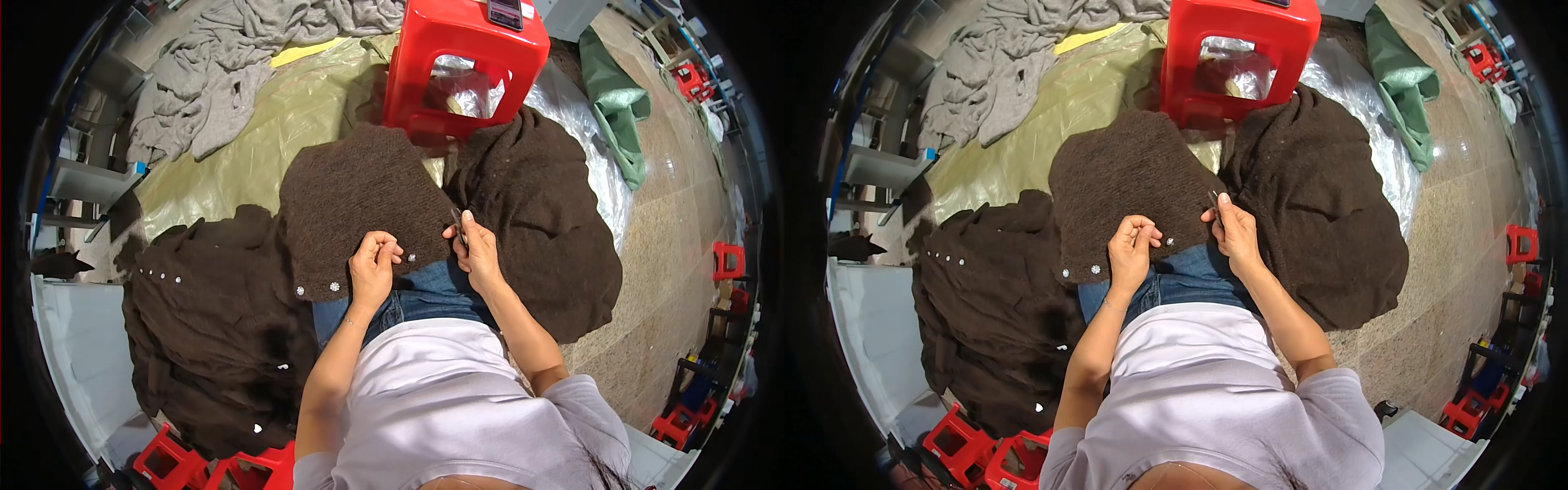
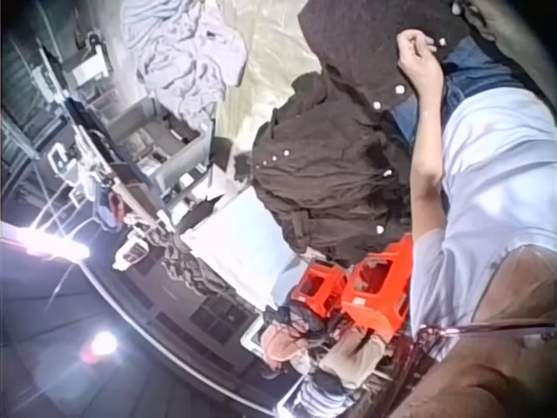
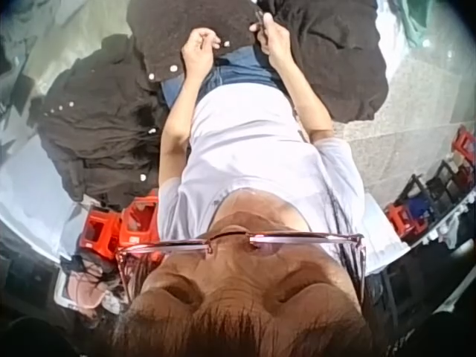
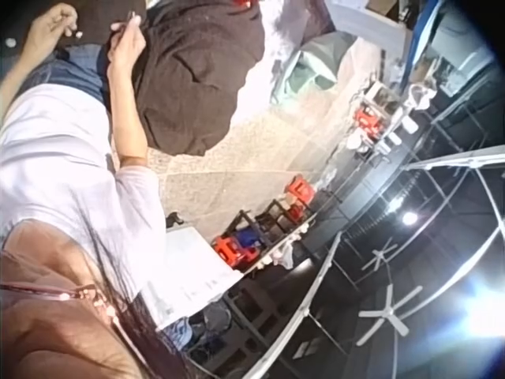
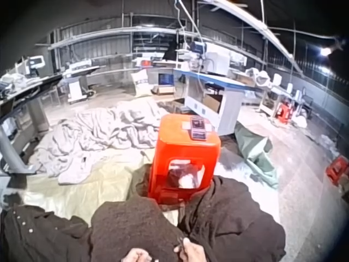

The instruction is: Buttoning small pieces of brown fabric in a production environment.

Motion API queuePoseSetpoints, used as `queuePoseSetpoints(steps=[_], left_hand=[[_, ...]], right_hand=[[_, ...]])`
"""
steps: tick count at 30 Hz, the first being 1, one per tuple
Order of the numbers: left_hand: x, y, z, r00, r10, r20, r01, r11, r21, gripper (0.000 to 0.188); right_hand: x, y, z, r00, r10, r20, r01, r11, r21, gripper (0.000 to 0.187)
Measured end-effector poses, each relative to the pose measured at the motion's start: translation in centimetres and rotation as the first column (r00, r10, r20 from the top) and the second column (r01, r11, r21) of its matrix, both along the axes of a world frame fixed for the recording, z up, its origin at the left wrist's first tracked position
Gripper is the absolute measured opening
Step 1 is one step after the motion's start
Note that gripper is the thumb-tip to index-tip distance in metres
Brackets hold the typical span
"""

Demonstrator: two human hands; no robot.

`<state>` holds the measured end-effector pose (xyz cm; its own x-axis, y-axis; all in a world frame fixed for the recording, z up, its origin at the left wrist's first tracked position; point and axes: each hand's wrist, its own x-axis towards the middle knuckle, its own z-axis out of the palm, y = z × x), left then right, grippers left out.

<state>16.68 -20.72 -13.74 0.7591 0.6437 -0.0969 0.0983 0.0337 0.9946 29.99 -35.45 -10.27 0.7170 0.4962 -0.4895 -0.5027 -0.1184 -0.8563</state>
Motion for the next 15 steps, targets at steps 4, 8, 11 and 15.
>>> queuePoseSetpoints(steps=[4,8,11,15], left_hand=[[-0.2,0.0,-0.2,1.000,-0.004,0.025,0.004,1.000,0.014,0.011],[-0.1,-0.5,0.4,0.980,0.140,0.142,-0.154,0.984,0.094,0.017],[-0.1,-0.6,0.6,0.978,0.137,0.154,-0.151,0.985,0.080,0.014],[-0.6,0.0,0.8,0.994,0.043,0.099,-0.061,0.982,0.179,0.012]], right_hand=[[0.0,-0.1,-0.2,1.000,-0.001,-0.009,0.001,1.000,0.008,0.055],[-0.3,-0.1,0.0,1.000,-0.022,0.008,0.022,0.999,0.042,0.046],[-0.7,0.1,-1.8,0.935,0.009,0.355,0.002,1.000,-0.030,0.034],[-0.8,0.1,-1.1,0.962,0.007,0.272,-0.002,1.000,-0.018,0.024]])
